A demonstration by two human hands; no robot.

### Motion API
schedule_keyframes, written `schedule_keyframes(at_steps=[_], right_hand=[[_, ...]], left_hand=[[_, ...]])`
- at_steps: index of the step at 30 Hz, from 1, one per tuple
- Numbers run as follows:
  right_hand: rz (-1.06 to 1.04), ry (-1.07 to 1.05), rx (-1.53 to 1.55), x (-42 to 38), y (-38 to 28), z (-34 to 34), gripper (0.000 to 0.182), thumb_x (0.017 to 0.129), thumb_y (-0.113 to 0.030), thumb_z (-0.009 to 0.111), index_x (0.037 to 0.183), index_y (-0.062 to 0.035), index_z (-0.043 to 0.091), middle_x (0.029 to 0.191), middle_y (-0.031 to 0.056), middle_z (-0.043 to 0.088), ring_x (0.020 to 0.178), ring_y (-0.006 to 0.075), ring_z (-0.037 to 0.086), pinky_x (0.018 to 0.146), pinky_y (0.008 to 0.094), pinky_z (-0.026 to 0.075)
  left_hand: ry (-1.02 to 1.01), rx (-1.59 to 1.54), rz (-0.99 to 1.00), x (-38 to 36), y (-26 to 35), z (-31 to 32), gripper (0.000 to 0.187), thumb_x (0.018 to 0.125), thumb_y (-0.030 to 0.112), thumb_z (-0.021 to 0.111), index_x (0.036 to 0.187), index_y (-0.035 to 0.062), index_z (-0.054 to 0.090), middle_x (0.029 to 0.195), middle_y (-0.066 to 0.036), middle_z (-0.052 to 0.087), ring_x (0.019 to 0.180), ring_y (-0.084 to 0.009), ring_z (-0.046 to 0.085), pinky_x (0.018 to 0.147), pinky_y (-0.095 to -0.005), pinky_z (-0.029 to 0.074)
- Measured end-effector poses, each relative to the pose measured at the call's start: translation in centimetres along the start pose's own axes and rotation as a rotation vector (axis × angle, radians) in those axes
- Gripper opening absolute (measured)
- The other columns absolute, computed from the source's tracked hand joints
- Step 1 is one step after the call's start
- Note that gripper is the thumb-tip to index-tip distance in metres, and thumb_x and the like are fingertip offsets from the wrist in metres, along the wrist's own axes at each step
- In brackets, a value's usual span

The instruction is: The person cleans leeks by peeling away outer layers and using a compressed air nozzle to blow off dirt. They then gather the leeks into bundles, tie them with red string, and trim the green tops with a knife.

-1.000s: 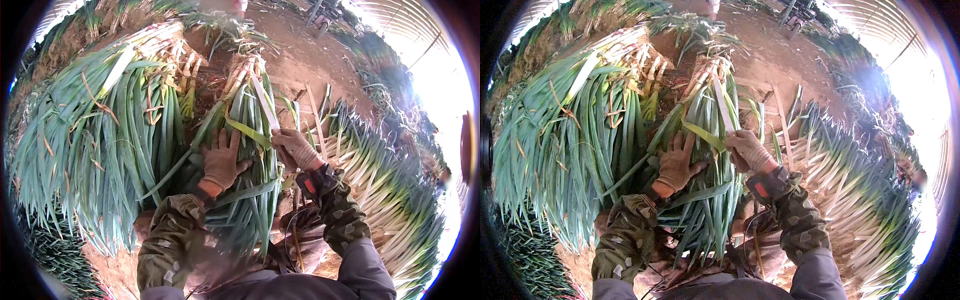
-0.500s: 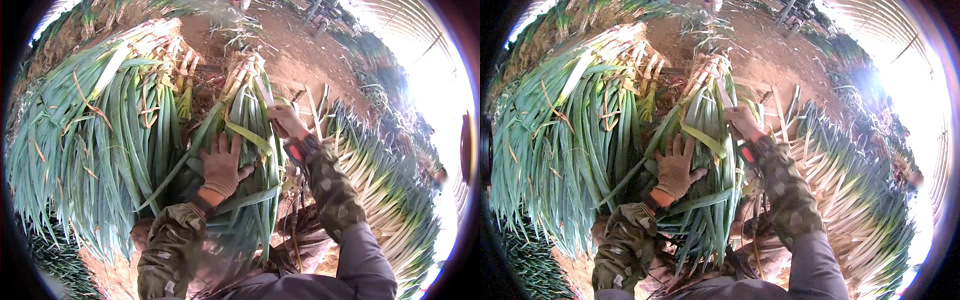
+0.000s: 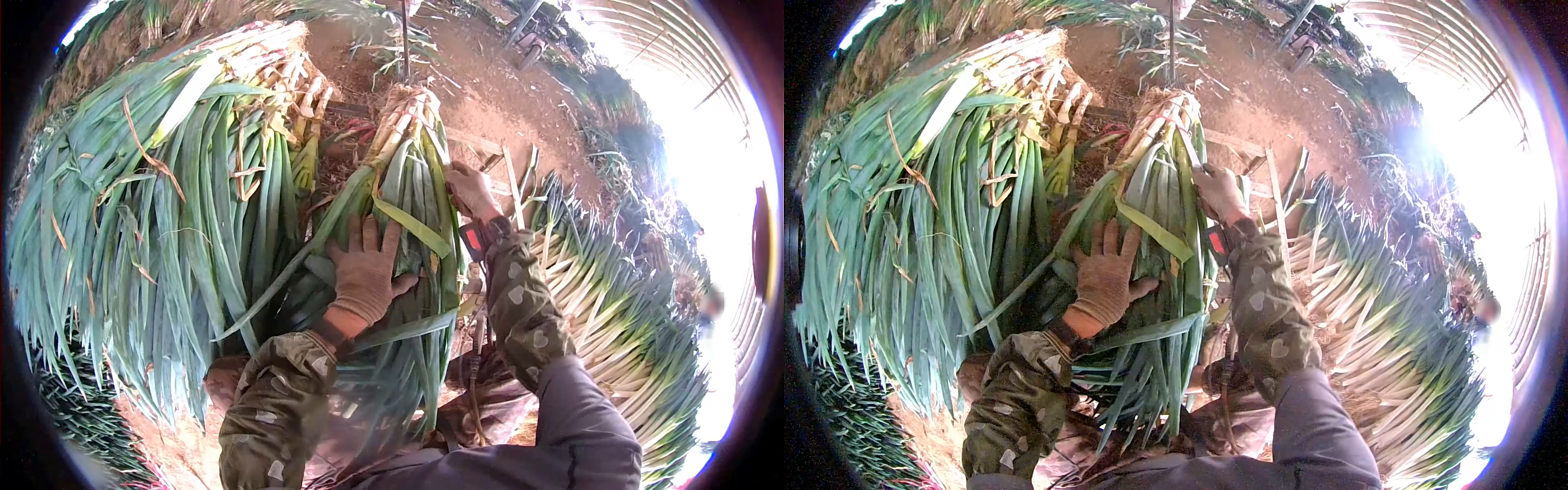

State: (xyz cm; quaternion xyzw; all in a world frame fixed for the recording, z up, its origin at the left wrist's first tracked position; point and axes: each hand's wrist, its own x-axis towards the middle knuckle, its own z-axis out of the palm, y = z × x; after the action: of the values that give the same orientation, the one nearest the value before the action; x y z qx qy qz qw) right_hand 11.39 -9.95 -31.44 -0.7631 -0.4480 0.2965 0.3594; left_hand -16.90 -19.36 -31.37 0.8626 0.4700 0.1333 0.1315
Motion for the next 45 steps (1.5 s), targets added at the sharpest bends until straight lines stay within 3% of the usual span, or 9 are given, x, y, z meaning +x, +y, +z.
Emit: schedule_keyframes(at_steps=[3, 9, 14, 17, 23, 29, 36, 41, 45], right_hand=[[-0.079, -0.135, 0.514, 0.3, 2.5, 0.0, 0.028, 0.096, -0.032, 0.064, 0.083, -0.0069, 0.065, 0.062, -0.0001, 0.054, 0.048, 0.0121, 0.051, 0.045, 0.0337, 0.042], [-0.087, -0.489, 0.992, 1.6, 0.4, 1.6, 0.042, 0.100, -0.038, 0.062, 0.067, -0.0125, 0.053, 0.057, -0.0028, 0.043, 0.050, 0.0118, 0.039, 0.048, 0.0287, 0.032], [-0.563, -0.337, 0.824, -6.5, 5.9, 0.4, 0.034, 0.102, -0.028, 0.057, 0.120, 0.0004, 0.053, 0.073, -0.0015, 0.048, 0.054, 0.0074, 0.040, 0.047, 0.0224, 0.030], [0.054, -0.286, 1.381, -15.1, 3.0, -1.2, 0.046, 0.104, -0.022, 0.052, 0.142, 0.0034, 0.043, 0.079, -0.0027, 0.051, 0.055, 0.0037, 0.042, 0.047, 0.0184, 0.031], [-0.336, -0.252, 1.354, -23.8, -1.3, -4.9, 0.052, 0.102, -0.019, 0.054, 0.145, 0.0044, 0.039, 0.055, -0.0090, 0.045, 0.039, 0.0036, 0.038, 0.037, 0.0231, 0.034], [-0.054, 0.021, 0.636, -23.7, -2.1, -7.9, 0.050, 0.097, -0.022, 0.060, 0.138, 0.0019, 0.047, 0.065, -0.0038, 0.049, 0.041, 0.0051, 0.039, 0.035, 0.0227, 0.032], [0.040, 0.013, 0.737, -24.9, -0.9, -5.7, 0.039, 0.093, -0.022, 0.061, 0.124, 0.0017, 0.056, 0.065, 0.0002, 0.053, 0.043, 0.0089, 0.047, 0.040, 0.0229, 0.038], [0.023, 0.197, 0.732, -22.1, 1.8, -9.6, 0.021, 0.094, -0.022, 0.061, 0.104, -0.0035, 0.058, 0.067, -0.0013, 0.053, 0.044, 0.0078, 0.046, 0.039, 0.0219, 0.036], [0.028, 0.183, 0.702, -19.8, 4.8, -14.4, 0.026, 0.096, -0.024, 0.059, 0.109, -0.0014, 0.059, 0.073, -0.0004, 0.056, 0.047, 0.0072, 0.047, 0.043, 0.0217, 0.037]], left_hand=[[0.029, 0.006, 0.003, -0.1, 0.1, 0.1, 0.104, 0.075, 0.056, 0.077, 0.156, 0.0145, 0.027, 0.154, -0.022, 0.035, 0.145, -0.0441, 0.029, 0.099, -0.0768, 0.030], [-0.044, 0.035, -0.023, 0.1, -0.1, 0.3, 0.104, 0.075, 0.054, 0.078, 0.157, 0.0153, 0.027, 0.160, -0.021, 0.026, 0.148, -0.0438, 0.024, 0.101, -0.0777, 0.027], [-0.028, 0.031, -0.004, -0.2, -0.2, 0.6, 0.105, 0.074, 0.056, 0.078, 0.157, 0.0164, 0.027, 0.161, -0.018, 0.025, 0.149, -0.0417, 0.022, 0.100, -0.0784, 0.028], [0.002, 0.026, 0.018, -0.5, -0.8, 1.6, 0.103, 0.075, 0.059, 0.075, 0.157, 0.0185, 0.027, 0.158, -0.017, 0.032, 0.148, -0.0408, 0.027, 0.100, -0.0789, 0.029], [-0.033, 0.011, -0.053, 0.9, -0.5, 0.6, 0.102, 0.075, 0.061, 0.074, 0.157, 0.0210, 0.027, 0.156, -0.017, 0.034, 0.147, -0.0416, 0.028, 0.102, -0.0799, 0.027], [-0.081, -0.057, -0.050, 0.1, -0.4, -1.3, 0.090, 0.083, 0.058, 0.070, 0.156, 0.0215, 0.031, 0.159, -0.016, 0.032, 0.150, -0.0393, 0.021, 0.107, -0.0768, 0.021], [-0.035, -0.026, 0.058, -0.9, -1.6, -1.0, 0.080, 0.085, 0.058, 0.067, 0.151, 0.0221, 0.041, 0.156, -0.016, 0.037, 0.136, -0.0355, 0.046, 0.109, -0.0735, 0.018], [0.132, -0.367, 0.016, 1.1, -3.8, -4.3, 0.035, 0.086, 0.039, 0.071, 0.108, 0.0111, 0.072, 0.104, -0.014, 0.071, 0.090, -0.0300, 0.070, 0.086, -0.0423, 0.053], [0.359, -0.373, 0.192, 5.5, 0.8, -10.5, 0.013, 0.088, 0.017, 0.067, 0.083, 0.0053, 0.071, 0.072, -0.009, 0.069, 0.064, -0.0242, 0.066, 0.064, -0.0349, 0.052]])
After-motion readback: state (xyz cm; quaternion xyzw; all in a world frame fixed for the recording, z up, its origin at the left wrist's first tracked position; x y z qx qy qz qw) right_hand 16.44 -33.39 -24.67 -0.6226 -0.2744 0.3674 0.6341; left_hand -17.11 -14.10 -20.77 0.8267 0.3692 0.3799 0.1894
